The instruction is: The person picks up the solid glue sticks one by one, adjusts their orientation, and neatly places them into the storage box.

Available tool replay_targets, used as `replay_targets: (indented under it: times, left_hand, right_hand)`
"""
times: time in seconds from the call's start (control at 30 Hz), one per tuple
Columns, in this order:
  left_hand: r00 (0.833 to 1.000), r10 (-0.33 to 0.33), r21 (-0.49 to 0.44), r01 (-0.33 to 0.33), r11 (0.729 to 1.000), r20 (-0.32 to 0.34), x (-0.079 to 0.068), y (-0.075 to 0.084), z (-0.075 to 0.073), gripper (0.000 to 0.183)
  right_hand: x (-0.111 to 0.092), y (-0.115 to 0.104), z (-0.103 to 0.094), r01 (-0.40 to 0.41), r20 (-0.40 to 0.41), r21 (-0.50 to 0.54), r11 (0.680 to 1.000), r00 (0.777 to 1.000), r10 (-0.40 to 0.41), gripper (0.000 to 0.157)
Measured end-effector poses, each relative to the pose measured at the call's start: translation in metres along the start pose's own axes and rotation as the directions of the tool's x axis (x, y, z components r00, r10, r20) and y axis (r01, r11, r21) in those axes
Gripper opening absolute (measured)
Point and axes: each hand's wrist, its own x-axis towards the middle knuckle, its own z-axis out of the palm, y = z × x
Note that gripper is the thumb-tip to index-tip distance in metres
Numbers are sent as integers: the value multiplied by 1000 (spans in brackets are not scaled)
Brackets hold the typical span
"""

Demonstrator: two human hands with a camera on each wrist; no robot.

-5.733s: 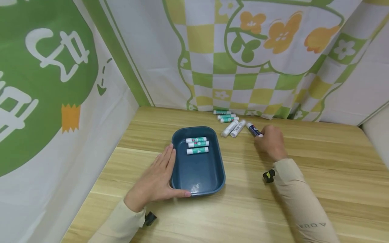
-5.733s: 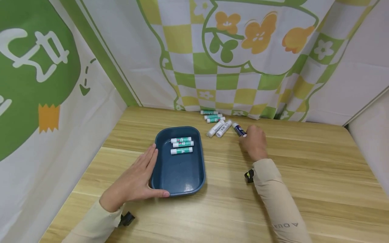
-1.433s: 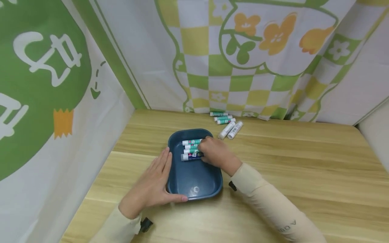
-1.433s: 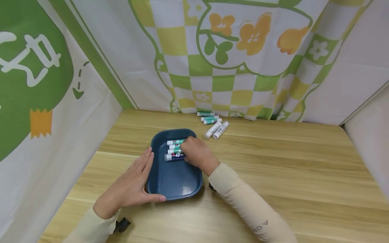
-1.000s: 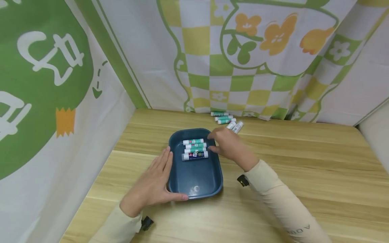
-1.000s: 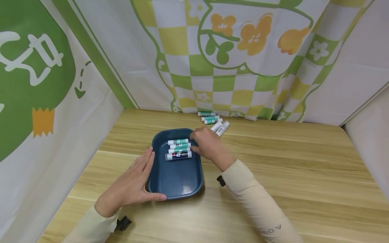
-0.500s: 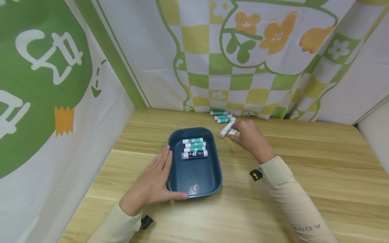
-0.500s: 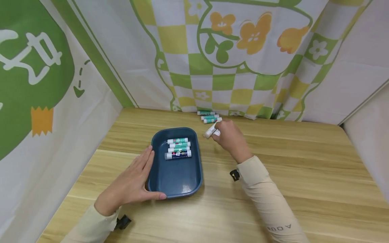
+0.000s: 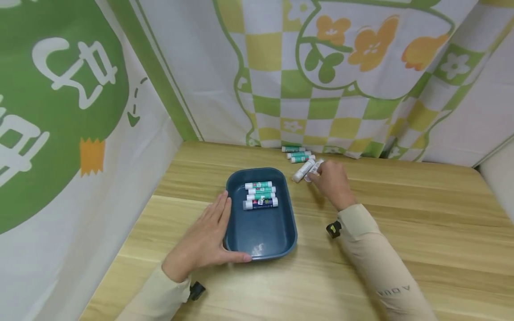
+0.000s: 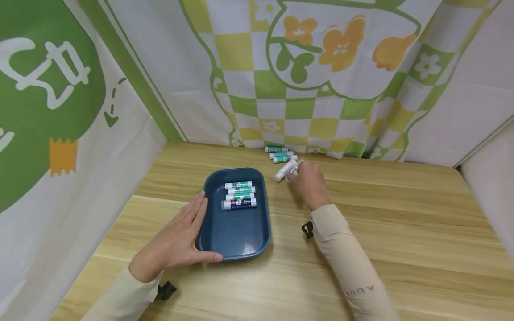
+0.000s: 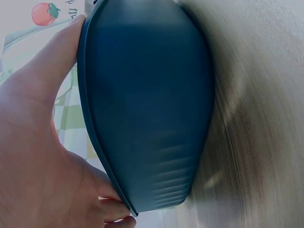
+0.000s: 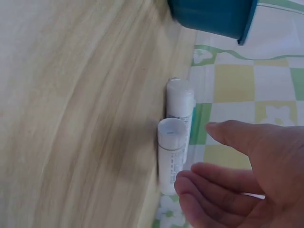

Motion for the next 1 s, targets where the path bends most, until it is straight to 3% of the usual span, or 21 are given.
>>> replay_targets:
  times: [0.13,0.43,0.6,0.8,1.0]
  left_hand:
    - [1000,2,-5,-2,1000,5,2,1,0,146]
    - [1000,-2,-14,2,1000,10,3,2,0,146]
    - [1000,-3,-14,3,1000,11,4,1,1,146]
    - [1000,-5,-19,5,1000,19,3,1,1,146]
    - [1000,-9,-23,9,1000,18,2,0,0,146]
  right_hand:
    - [4,-2,3,-104,20,-2,995,994,104,57]
    - [9,-6,10,-209,46,-92,974,976,214,45]
    - [8,-6,11,-243,43,-71,967,968,246,39]
    - [3,0,10,-304,73,-53,951,949,307,18]
    - [4,13,7,-307,44,-63,950,950,310,18]
